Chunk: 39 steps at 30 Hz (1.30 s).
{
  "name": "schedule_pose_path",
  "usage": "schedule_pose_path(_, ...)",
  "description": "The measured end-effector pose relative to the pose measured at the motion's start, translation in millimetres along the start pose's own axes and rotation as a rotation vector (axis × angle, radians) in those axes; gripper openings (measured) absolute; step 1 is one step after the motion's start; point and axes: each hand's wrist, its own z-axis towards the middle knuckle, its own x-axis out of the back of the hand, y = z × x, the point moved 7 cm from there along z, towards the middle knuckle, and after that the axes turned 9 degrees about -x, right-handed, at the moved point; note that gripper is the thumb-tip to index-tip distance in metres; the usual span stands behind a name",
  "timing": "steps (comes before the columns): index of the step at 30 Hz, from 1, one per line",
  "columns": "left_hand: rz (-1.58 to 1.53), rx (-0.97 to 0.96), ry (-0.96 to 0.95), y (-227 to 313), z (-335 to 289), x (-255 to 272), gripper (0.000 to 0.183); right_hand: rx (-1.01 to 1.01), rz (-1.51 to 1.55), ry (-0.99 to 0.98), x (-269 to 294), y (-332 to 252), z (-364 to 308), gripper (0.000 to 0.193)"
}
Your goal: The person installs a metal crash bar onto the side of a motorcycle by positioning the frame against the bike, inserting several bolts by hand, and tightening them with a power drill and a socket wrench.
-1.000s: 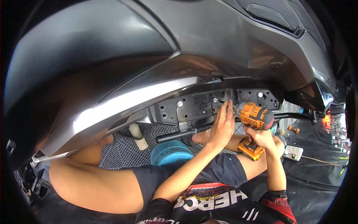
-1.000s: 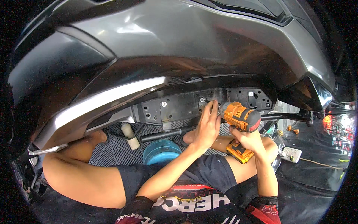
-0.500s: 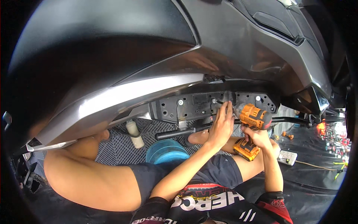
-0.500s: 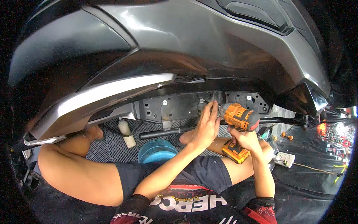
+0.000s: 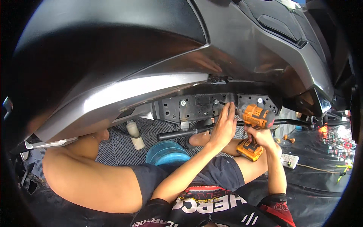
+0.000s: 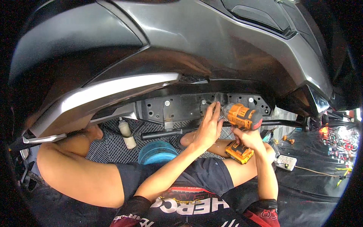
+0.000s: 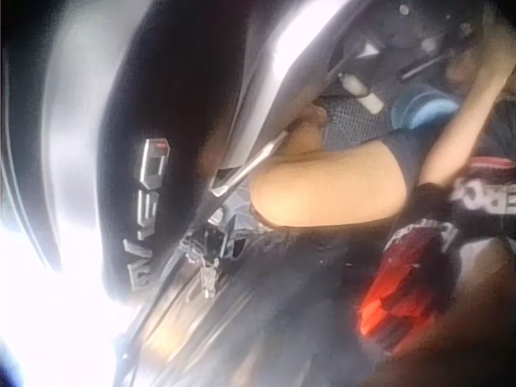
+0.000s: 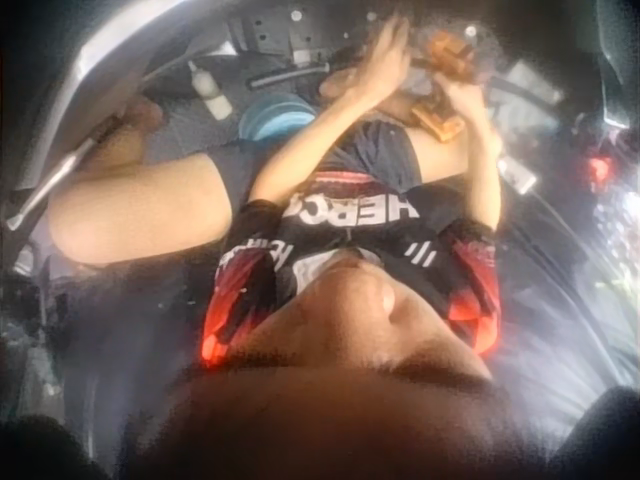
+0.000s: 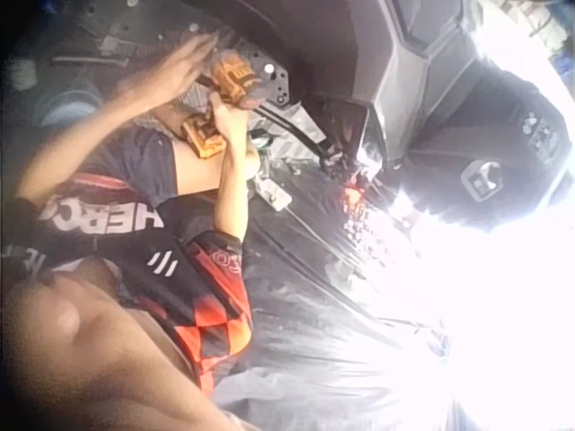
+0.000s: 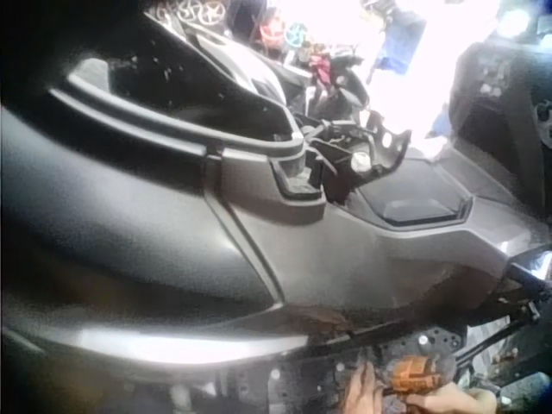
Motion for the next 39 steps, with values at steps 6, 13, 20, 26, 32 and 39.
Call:
schedule_pose_path(6, -0.041, -0.005, 0.106, 3, 4, 4, 0.073, 0.014, -0.407, -0.034, 31, -72, 21, 0.034)
schedule_pose_path(13, 0.078, 0.054, 0.235, 43, 1, 18, 0.075, 0.139, -0.518, -0.160, 30, -107, 31, 0.010)
schedule_pose_path(20, 0.153, -0.418, 0.397, 113, 35, 34, 0.069, 0.301, -0.460, -0.099, 39, -94, 39, 0.049)
schedule_pose_path(26, 0.242, -0.527, 0.299, 115, 72, 26, 0.066, 0.471, -0.951, -0.252, 60, -99, 66, 0.078)
schedule_pose_path(32, 0.242, -0.554, 0.224, 98, 80, 24, 0.059, 0.390, -0.708, -0.100, 52, -89, 77, 0.017)
schedule_pose_path(39, 0.205, -0.608, 0.301, 93, 79, 26, 0.051, 0.458, -0.681, -0.181, 41, -101, 61, 0.016)
